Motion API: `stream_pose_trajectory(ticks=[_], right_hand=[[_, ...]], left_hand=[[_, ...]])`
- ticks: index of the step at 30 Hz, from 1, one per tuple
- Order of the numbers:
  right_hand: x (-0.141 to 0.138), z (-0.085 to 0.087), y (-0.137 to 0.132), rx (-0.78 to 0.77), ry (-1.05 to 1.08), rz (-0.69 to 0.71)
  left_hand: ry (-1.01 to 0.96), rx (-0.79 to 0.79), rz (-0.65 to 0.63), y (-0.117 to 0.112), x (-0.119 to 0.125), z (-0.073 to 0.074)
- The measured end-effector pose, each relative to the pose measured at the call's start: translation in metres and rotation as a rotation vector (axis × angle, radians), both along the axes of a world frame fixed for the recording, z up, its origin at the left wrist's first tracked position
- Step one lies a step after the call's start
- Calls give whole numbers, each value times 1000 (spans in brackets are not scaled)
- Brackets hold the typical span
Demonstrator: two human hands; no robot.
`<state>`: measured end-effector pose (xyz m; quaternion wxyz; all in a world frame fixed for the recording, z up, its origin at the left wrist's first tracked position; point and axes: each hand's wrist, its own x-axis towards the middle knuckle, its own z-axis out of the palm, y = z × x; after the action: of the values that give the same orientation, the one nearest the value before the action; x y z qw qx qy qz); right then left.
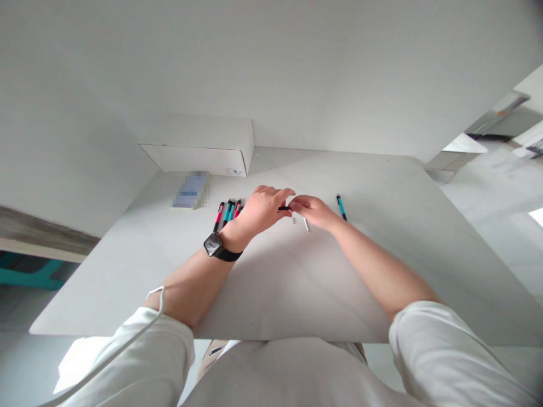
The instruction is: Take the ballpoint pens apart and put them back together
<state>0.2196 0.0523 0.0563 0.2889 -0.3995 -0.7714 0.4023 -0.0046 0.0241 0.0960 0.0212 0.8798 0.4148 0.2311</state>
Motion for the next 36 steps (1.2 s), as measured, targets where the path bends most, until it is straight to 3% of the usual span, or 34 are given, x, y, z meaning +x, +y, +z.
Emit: stream_pose_trajectory(ticks=[4,11,17,27,31,36], right_hand=[[-1,-1,1,-59,20,-14],[16,5,11,-10,15,-186],[17,8,10,-22,26,-156],[7,8,3,31,28,-193],[6,10,0,70,153,-213],[4,5,0,-156,225,-162]], left_hand=[[-11,13,-1,-2,1,0],[-45,34,29,5,-17,12],[-29,19,43,2,-12,17],[-75,4,73,1,-5,11],[-155,-9,78,1,-7,13],[-193,-12,60,-2,-7,18]])
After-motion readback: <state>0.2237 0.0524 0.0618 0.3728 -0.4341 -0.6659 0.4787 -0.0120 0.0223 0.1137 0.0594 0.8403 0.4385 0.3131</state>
